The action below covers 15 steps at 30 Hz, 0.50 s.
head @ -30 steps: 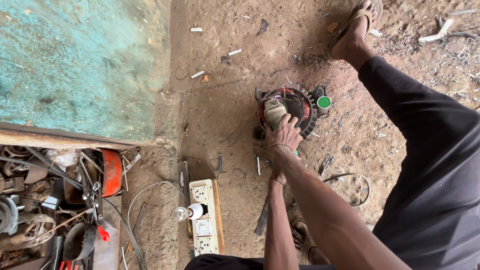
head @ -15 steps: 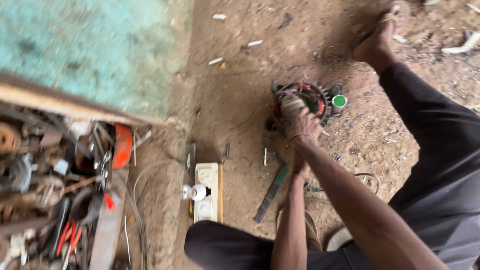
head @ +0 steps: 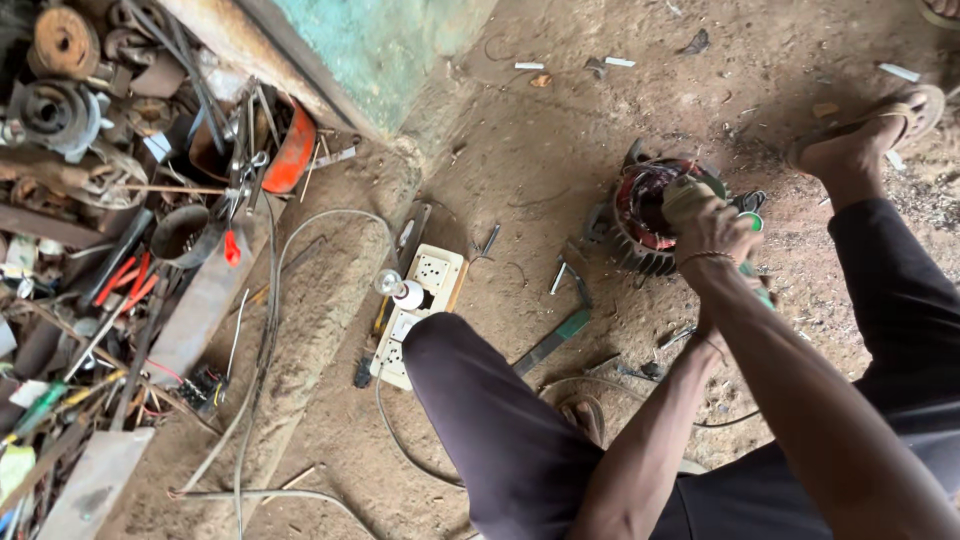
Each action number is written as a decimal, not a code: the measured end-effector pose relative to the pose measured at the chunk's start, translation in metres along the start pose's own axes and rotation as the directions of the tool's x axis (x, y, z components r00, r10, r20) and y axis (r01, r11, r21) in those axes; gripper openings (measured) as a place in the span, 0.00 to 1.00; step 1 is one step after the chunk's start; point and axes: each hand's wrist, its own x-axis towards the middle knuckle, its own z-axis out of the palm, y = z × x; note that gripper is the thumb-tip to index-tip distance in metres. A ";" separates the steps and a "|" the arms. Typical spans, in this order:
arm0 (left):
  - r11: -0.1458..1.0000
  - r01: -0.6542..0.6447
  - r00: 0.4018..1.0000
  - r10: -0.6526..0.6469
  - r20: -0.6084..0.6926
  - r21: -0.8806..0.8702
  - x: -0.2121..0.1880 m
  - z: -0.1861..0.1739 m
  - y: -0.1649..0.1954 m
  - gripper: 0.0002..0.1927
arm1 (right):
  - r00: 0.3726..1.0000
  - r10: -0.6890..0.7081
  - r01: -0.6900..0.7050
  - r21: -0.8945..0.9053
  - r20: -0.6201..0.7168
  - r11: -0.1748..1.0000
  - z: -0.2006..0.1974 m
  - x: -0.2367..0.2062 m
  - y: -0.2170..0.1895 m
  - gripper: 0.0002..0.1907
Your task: The person sits on the ground and uses an angle grinder to grind the copper windings and housing of an electric motor stator, pausing to reach inside the stator and reposition it between grinding passes. Sparks are visible as the grinder works on the motor.
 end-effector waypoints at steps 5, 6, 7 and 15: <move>0.943 -0.203 0.979 0.200 0.037 0.263 0.004 -0.016 -0.013 0.17 | 0.996 -0.086 0.087 0.144 -0.008 0.986 0.006 -0.002 0.015 0.39; 0.876 -0.289 0.956 0.282 0.074 0.387 0.000 -0.022 -0.014 0.18 | 0.998 -0.068 0.067 0.217 -0.003 0.974 0.008 -0.003 0.021 0.41; 0.829 -0.318 0.946 0.311 0.092 0.460 -0.003 -0.022 -0.013 0.22 | 0.999 -0.048 0.045 0.287 0.003 0.957 0.011 -0.003 0.028 0.44; 0.352 -0.288 0.953 0.193 0.232 0.891 -0.042 -0.020 0.035 0.54 | 0.968 0.024 0.215 0.881 -0.248 0.420 0.106 0.013 0.097 0.41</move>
